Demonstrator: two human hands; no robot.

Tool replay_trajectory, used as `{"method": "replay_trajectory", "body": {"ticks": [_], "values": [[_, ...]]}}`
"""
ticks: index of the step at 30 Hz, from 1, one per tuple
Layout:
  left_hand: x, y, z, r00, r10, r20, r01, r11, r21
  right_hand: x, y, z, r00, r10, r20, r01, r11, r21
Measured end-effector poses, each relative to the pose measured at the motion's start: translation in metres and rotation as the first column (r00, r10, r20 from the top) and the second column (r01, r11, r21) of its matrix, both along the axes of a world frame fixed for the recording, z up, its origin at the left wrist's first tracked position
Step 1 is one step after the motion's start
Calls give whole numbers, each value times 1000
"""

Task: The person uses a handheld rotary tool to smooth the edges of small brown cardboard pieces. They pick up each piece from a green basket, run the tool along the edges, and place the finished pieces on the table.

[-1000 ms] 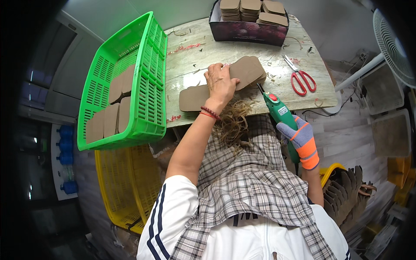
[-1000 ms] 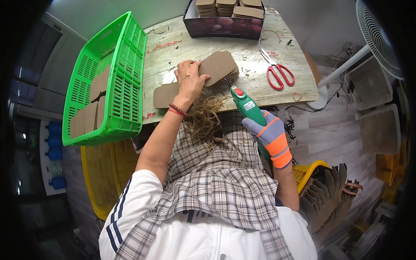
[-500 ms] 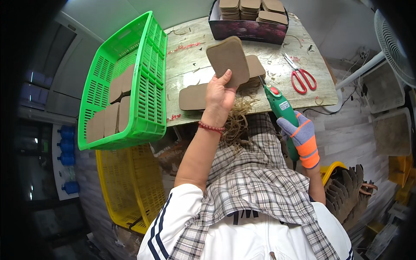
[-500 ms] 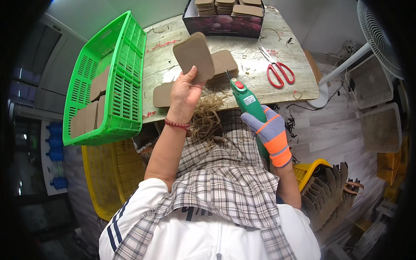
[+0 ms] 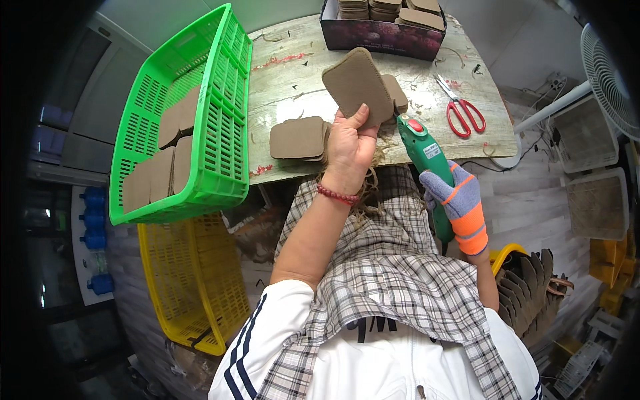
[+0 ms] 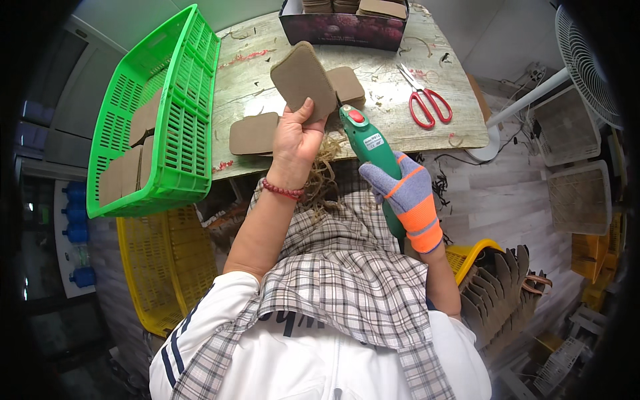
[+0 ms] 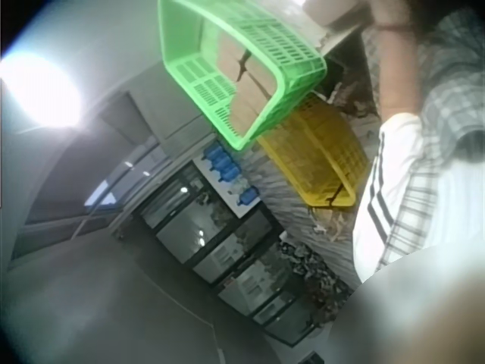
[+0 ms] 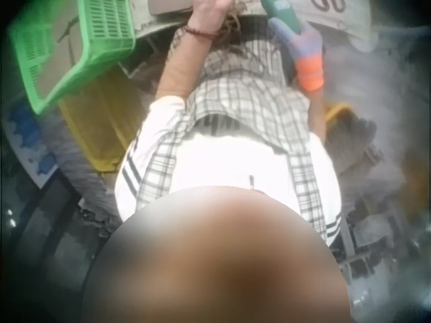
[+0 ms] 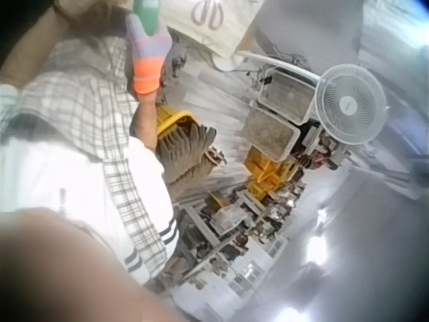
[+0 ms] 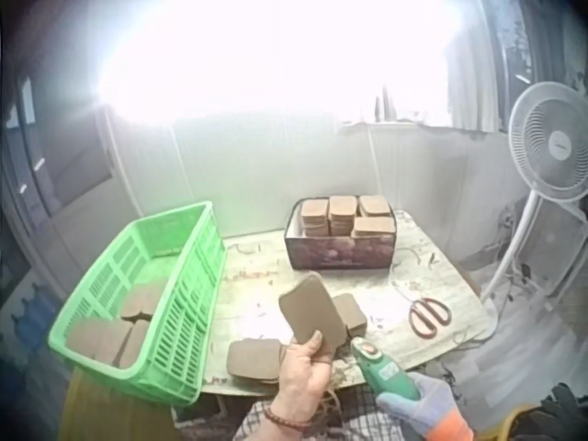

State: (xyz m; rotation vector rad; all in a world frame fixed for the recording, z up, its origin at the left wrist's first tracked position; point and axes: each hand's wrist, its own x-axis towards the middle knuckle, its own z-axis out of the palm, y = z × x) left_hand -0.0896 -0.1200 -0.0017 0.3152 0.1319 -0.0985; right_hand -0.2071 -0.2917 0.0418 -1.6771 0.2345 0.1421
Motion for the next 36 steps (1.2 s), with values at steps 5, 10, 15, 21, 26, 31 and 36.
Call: {"method": "replay_trajectory", "body": {"ticks": [5,10,15,21,26,31,36], "values": [[-11,-6,-9,997,-68,25,67,996,54,1,2,7,999,-50,-2,50,998,46],[-24,-5,-21,986,-151,68,142,983,120,4,-2,18,998,-60,-36,62,995,72],[-31,13,-21,973,-224,60,194,927,321,5,-7,26,998,-45,-32,46,997,54],[-15,60,-8,946,-307,104,180,764,620,0,-17,30,996,60,-59,-61,998,-21],[1,97,9,904,-424,62,226,596,771,-2,-15,31,980,184,-70,-191,977,-99],[1,110,15,847,-523,-97,346,403,847,1,-6,31,968,213,-132,-228,968,-103],[-9,110,8,807,-571,-148,417,373,829,8,0,27,969,230,-85,-237,968,-87]]}}
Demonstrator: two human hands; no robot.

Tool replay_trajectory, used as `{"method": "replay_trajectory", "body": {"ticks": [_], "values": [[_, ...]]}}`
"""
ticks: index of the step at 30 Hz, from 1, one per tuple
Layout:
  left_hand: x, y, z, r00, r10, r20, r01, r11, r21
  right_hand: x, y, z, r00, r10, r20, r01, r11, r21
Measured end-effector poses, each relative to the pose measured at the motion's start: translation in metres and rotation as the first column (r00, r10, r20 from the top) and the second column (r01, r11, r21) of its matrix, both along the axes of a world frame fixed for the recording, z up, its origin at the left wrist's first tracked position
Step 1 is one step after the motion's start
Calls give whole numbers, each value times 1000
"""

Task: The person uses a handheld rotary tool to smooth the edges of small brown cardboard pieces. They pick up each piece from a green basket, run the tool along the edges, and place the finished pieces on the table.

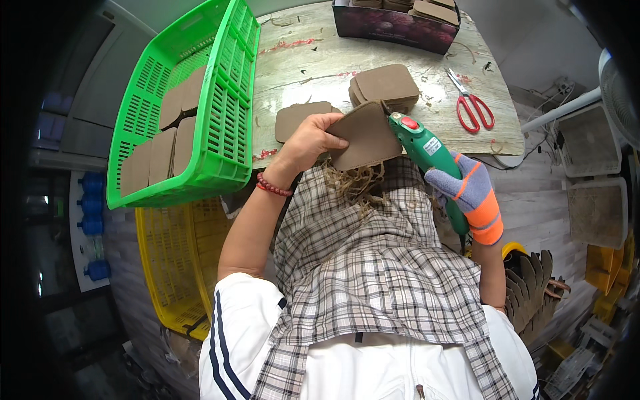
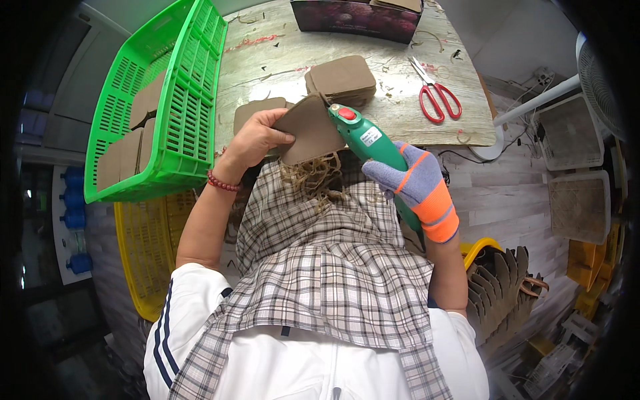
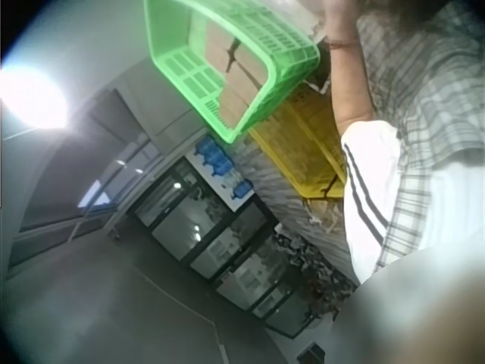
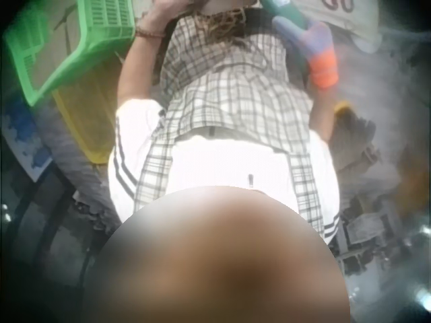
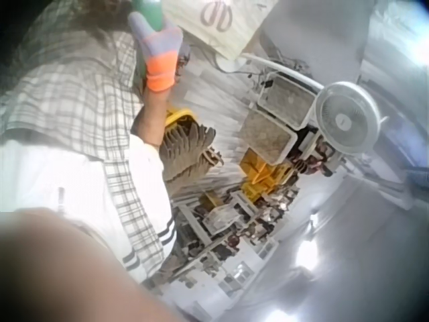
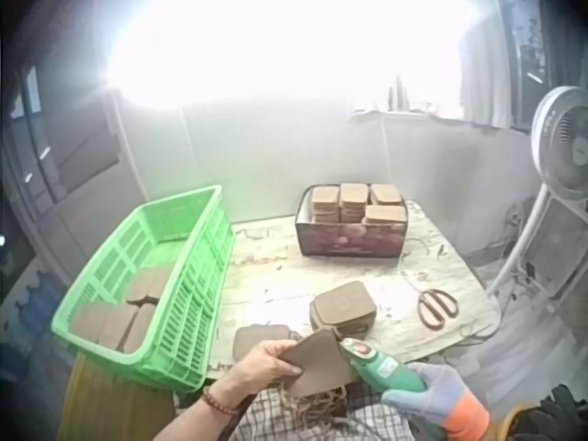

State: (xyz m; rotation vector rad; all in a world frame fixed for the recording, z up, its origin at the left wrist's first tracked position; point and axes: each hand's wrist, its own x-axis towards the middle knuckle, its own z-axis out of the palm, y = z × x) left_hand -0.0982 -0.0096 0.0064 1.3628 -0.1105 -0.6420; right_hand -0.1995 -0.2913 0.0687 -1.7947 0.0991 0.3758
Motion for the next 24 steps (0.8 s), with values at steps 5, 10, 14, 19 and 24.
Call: {"method": "replay_trajectory", "body": {"ticks": [5,10,14,19,24], "values": [[3,11,5,992,-58,109,46,993,111,2,1,-4,999,23,-36,-22,999,35],[6,22,19,948,69,310,-133,973,190,1,3,-3,994,51,-97,-41,994,102],[11,32,21,947,169,273,-194,979,66,1,5,-5,989,83,-122,-77,995,58],[12,33,21,949,189,251,-193,981,-8,-2,14,-8,987,102,-120,-92,992,88],[6,22,22,962,79,262,-97,994,56,-2,19,-13,989,121,-88,-113,990,83]]}}
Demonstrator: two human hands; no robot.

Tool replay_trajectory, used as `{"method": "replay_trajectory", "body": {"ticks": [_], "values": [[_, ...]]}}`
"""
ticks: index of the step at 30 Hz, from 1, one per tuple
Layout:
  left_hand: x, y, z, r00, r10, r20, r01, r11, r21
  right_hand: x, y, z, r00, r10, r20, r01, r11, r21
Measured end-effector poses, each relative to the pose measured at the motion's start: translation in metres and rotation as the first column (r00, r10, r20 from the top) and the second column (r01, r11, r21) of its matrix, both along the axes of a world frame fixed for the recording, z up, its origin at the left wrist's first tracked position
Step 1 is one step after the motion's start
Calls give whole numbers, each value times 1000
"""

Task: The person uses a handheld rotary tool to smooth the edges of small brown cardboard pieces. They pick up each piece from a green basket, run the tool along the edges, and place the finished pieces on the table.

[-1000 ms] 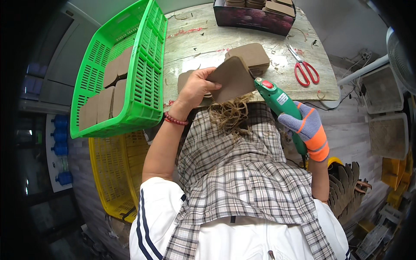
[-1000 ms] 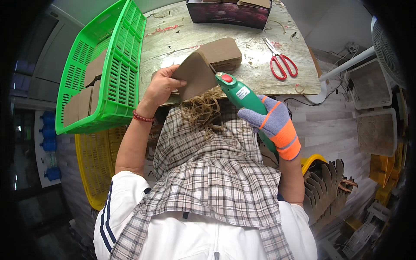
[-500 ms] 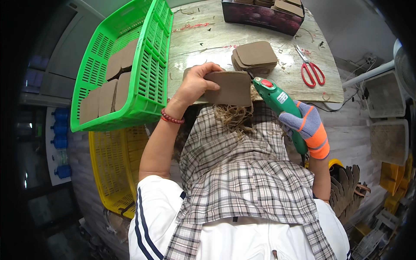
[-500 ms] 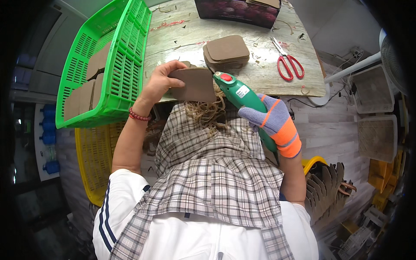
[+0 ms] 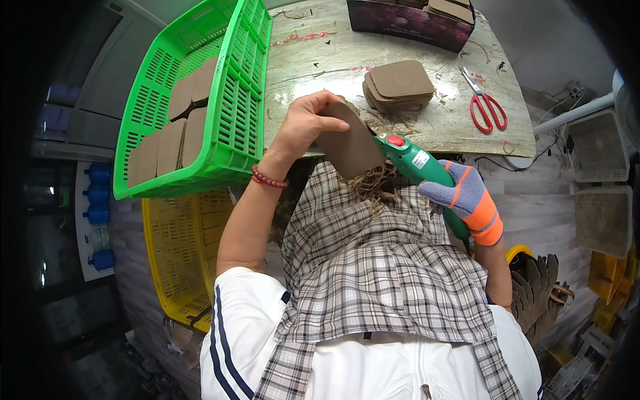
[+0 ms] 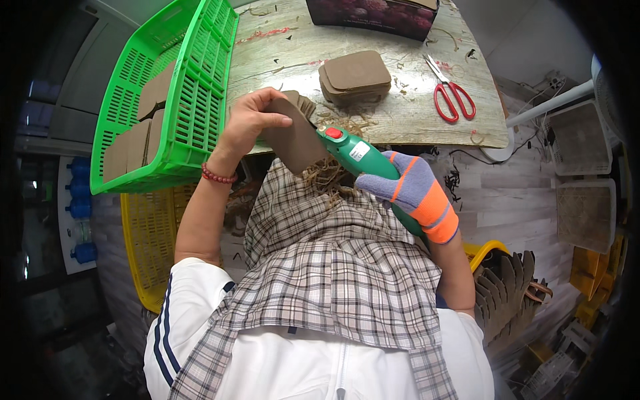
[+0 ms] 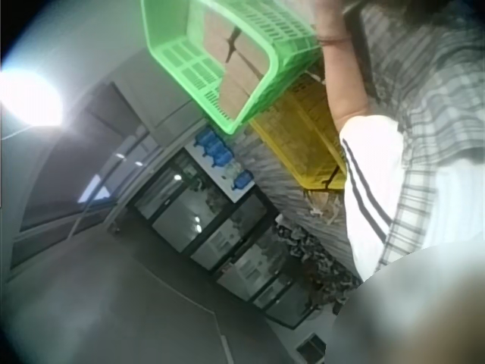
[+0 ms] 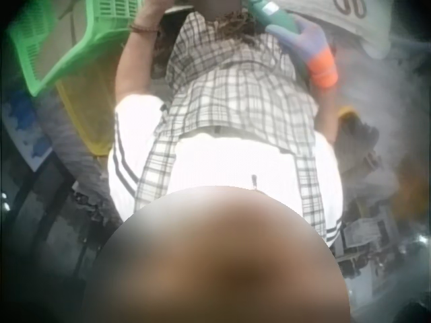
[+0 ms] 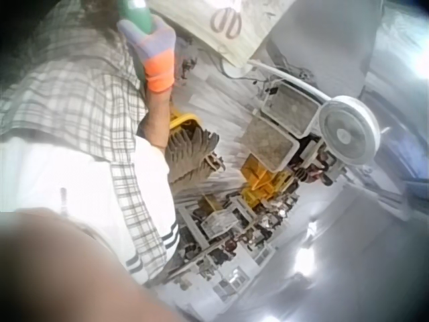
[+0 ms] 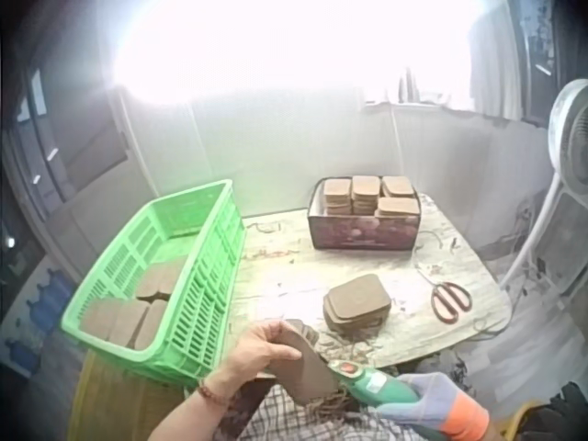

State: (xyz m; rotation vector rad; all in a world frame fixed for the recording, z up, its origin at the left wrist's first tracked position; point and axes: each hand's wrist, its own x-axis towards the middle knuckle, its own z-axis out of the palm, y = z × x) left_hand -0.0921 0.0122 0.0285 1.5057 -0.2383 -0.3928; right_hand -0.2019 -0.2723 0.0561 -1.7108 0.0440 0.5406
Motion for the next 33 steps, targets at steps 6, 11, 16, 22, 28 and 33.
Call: {"method": "replay_trajectory", "body": {"ticks": [6,11,16,22,28,33], "values": [[-8,-13,5,983,-177,51,162,963,214,5,7,2,1000,7,14,-8,1000,28],[-14,-19,5,989,-146,-17,147,980,134,12,13,-6,1000,17,22,-17,999,28],[14,39,-24,930,367,17,-366,930,-35,9,0,-9,993,-116,10,115,991,66],[35,55,-75,755,263,601,-641,490,591,1,-25,-21,976,-208,66,207,978,27],[68,-56,-44,561,-177,809,-670,477,569,-3,-30,-32,949,-308,66,308,951,1],[103,-97,-56,774,-279,569,-433,422,797,-8,-36,-42,940,-317,122,318,948,17]]}}
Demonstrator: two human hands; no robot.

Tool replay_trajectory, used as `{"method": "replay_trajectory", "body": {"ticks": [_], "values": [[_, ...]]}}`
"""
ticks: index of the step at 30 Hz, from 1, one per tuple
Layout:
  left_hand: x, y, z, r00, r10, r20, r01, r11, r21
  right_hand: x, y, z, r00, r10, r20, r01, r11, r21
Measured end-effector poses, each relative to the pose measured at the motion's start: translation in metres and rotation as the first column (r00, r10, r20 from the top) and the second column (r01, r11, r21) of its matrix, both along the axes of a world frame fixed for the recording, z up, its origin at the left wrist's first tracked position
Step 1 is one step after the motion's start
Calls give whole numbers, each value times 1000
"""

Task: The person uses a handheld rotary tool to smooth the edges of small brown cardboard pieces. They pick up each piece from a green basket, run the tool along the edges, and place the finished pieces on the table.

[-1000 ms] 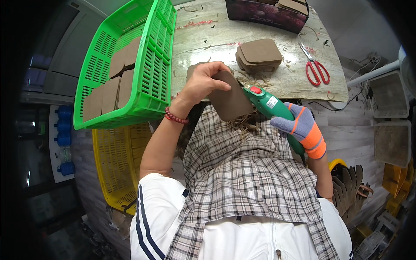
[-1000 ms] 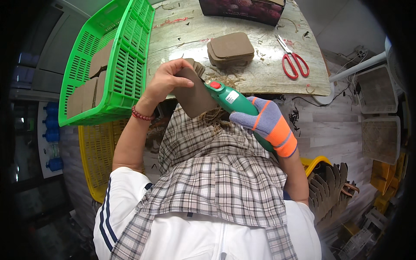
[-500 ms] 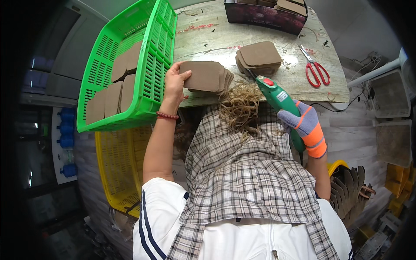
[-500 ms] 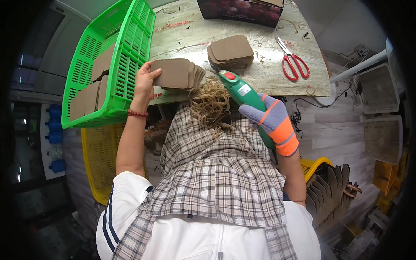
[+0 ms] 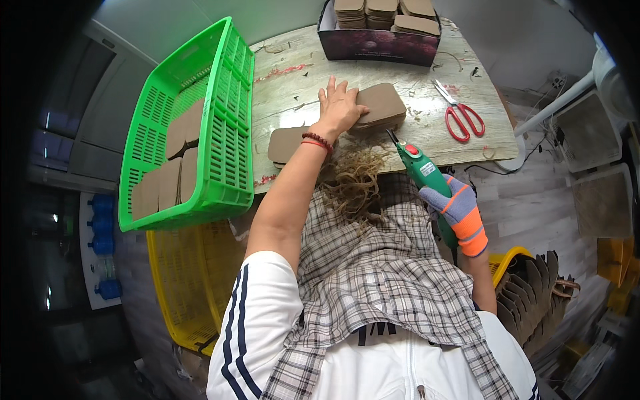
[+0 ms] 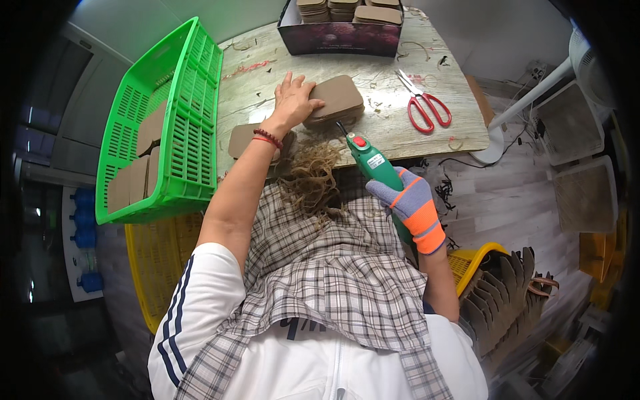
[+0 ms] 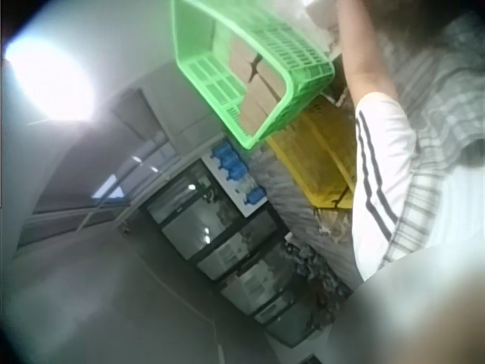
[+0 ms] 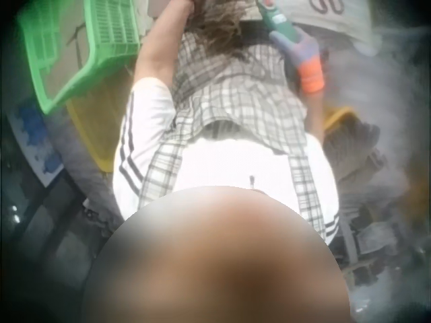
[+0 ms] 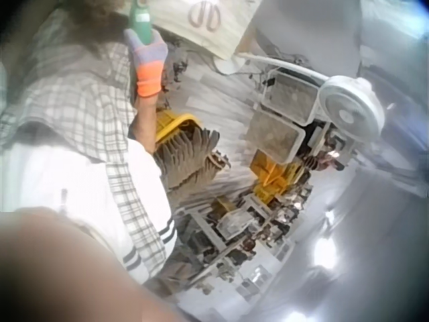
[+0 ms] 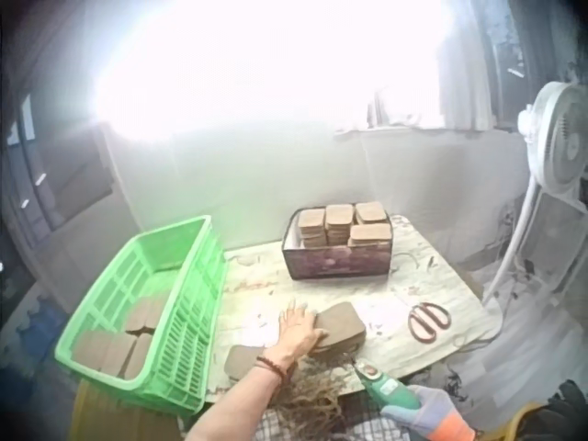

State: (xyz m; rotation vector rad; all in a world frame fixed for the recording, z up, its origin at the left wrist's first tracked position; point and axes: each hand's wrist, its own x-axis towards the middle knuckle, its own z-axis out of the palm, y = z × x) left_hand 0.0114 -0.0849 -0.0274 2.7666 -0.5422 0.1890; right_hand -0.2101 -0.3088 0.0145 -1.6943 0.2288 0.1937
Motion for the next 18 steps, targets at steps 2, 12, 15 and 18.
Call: {"method": "replay_trajectory", "body": {"ticks": [2,12,15,18], "values": [[-4,-5,0,993,-6,118,13,998,-57,-2,-4,3,1000,-15,-19,15,1000,8],[-48,-9,29,977,-123,-174,-168,58,-984,-2,-5,9,997,-74,-29,75,996,37],[-71,-18,32,944,-241,-226,-313,-430,-847,0,3,14,995,-103,4,103,993,52],[-83,-26,34,917,-334,-218,-386,-602,-699,2,9,22,997,-80,4,80,997,21]]}}
